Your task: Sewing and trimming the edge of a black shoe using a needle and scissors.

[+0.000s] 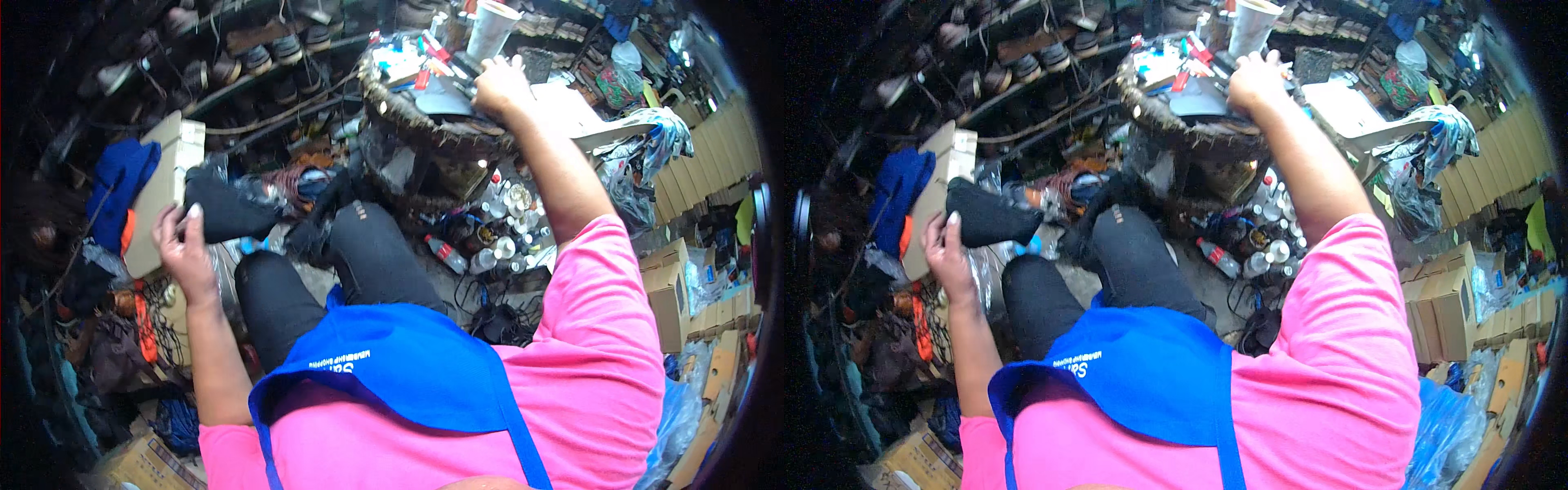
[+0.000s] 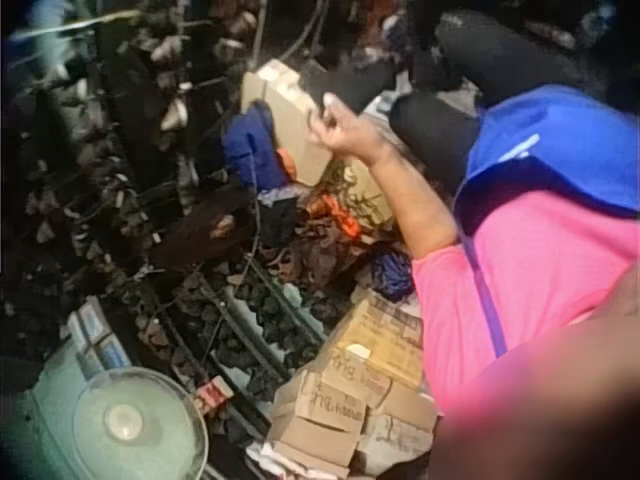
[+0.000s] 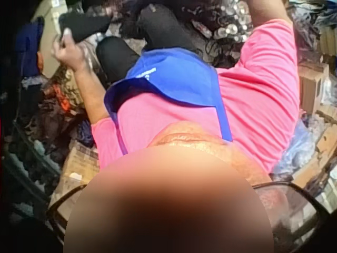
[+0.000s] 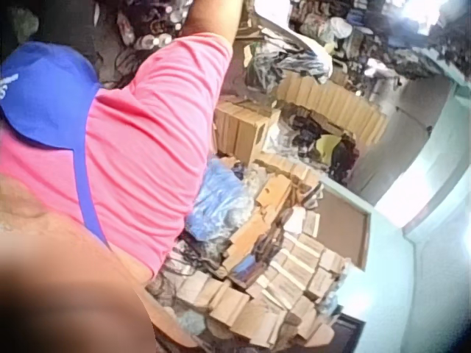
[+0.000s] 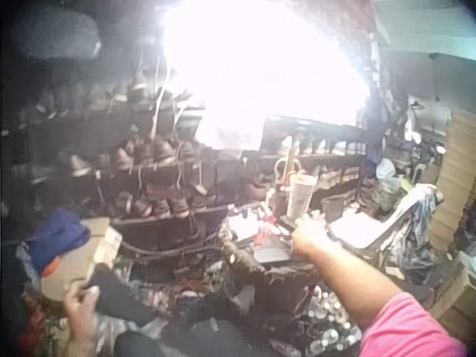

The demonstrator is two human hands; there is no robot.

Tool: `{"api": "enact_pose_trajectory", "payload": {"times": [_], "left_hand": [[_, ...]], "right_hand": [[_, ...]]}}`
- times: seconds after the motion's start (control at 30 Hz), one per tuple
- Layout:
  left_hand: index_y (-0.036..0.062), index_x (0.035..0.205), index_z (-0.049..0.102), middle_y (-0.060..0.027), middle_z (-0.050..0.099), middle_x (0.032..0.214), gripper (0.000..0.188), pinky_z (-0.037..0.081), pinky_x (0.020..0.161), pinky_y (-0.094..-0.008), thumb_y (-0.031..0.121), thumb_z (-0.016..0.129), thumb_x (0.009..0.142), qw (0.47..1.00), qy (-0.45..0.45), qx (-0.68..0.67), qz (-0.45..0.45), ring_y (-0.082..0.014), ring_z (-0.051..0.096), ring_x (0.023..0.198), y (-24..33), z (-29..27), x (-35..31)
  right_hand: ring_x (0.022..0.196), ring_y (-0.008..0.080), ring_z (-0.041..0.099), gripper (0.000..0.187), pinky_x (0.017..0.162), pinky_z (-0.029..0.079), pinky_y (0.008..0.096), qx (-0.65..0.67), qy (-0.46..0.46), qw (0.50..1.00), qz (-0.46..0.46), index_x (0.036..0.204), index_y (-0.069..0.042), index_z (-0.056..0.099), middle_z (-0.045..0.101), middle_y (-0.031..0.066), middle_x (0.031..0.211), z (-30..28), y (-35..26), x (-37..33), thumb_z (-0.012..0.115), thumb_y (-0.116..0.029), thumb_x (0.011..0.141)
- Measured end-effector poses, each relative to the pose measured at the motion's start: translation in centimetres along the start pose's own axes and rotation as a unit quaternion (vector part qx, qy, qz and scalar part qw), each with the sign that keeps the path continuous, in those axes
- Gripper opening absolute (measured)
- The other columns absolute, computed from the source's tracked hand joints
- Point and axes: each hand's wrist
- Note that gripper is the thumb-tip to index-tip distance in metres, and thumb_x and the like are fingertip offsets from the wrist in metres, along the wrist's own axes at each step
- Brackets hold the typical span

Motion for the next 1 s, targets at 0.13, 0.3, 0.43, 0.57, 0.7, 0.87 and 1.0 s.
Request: {"api": "enact_pose_trajectory", "payload": {"times": [0.13,0.3,0.43,0.57,0.7,0.87,1.0], "left_hand": [[-0.0025,0.095,0.063,-0.0104,0.045,0.127,0.017,0.032,0.102,-0.0336,0.01,0.067,0.084,0.996,-0.007,0.036,0.08,-0.0205,0.043,0.118,3.9,-1.2,1.5],[0.0078,0.089,0.069,-0.0107,0.033,0.143,0.014,0.018,0.11,-0.0447,0.014,0.071,0.077,0.955,-0.132,0.176,0.199,-0.0318,0.024,0.136,5.1,3.0,-0.4],[0.0165,0.085,0.07,-0.0042,0.025,0.151,0.015,0.001,0.102,-0.071,0.021,0.075,0.072,0.89,-0.262,0.278,0.251,-0.0412,0.005,0.141,2.8,8.6,-5.6],[0.016,0.084,0.067,-0.0054,0.031,0.146,0.019,0.001,0.099,-0.0757,0.022,0.076,0.068,0.842,-0.391,0.26,0.264,-0.0399,0.001,0.141,0.0,11.5,-10.4],[0.0133,0.09,0.064,-0.0058,0.051,0.122,0.024,0.018,0.104,-0.0635,0.022,0.074,0.071,0.828,-0.399,0.234,0.316,-0.0313,0.036,0.128,-0.9,12.4,-11.0],[0.008,0.095,0.063,-0.0057,0.062,0.097,0.026,0.035,0.094,-0.0463,0.022,0.071,0.075,0.847,-0.417,0.176,0.279,-0.0244,0.058,0.095,-2.1,13.0,-11.4],[0.0097,0.102,0.064,-0.0056,0.062,0.095,0.033,0.035,0.095,-0.0431,0.027,0.071,0.075,0.873,-0.38,0.14,0.273,-0.0227,0.058,0.094,-2.5,13.2,-11.8]], "right_hand": [[0.126,0.0281,0.039,0.036,0.106,0.02,0.0614,0.054,0.0,0.998,0.026,0.101,-0.012,0.071,0.049,0.007,0.13,1.1,-0.3,-0.5,0.07,-0.037,0.075],[0.129,0.0296,0.035,0.031,0.103,0.005,0.0726,0.094,-0.001,0.994,0.062,0.108,-0.01,0.068,0.046,0.0064,0.133,2.1,-0.3,-0.4,0.059,-0.02,0.081],[0.136,0.0304,0.026,0.033,0.102,-0.001,0.0738,0.081,0.025,0.992,0.092,0.109,-0.008,0.067,0.043,0.0056,0.136,2.5,-1.1,0.6,0.058,-0.018,0.079],[0.138,0.0305,0.022,0.032,0.102,-0.003,0.074,0.106,0.052,0.987,0.107,0.109,-0.011,0.068,0.041,0.0059,0.14,2.8,-1.4,0.0,0.061,-0.024,0.081],[0.139,0.0285,0.021,0.025,0.102,-0.001,0.0738,0.156,0.111,0.979,0.071,0.102,-0.016,0.068,0.044,0.0023,0.138,3.7,-1.0,-1.2,0.065,-0.031,0.081],[0.132,0.0257,0.035,0.02,0.103,0.003,0.0722,0.143,0.182,0.973,0.001,0.103,-0.02,0.06,0.06,-0.0007,0.117,5.1,-2.1,-1.8,0.062,-0.026,0.084],[0.127,0.0216,0.042,0.023,0.103,0.005,0.0716,0.128,0.245,0.961,-0.016,0.11,-0.021,0.057,0.062,0.0,0.111,5.5,-1.8,-1.8,0.057,-0.021,0.087]]}}
Point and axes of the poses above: each hand's wrist, its own x-axis towards the middle knuckle, its own z-axis out of the palm, y = z × x
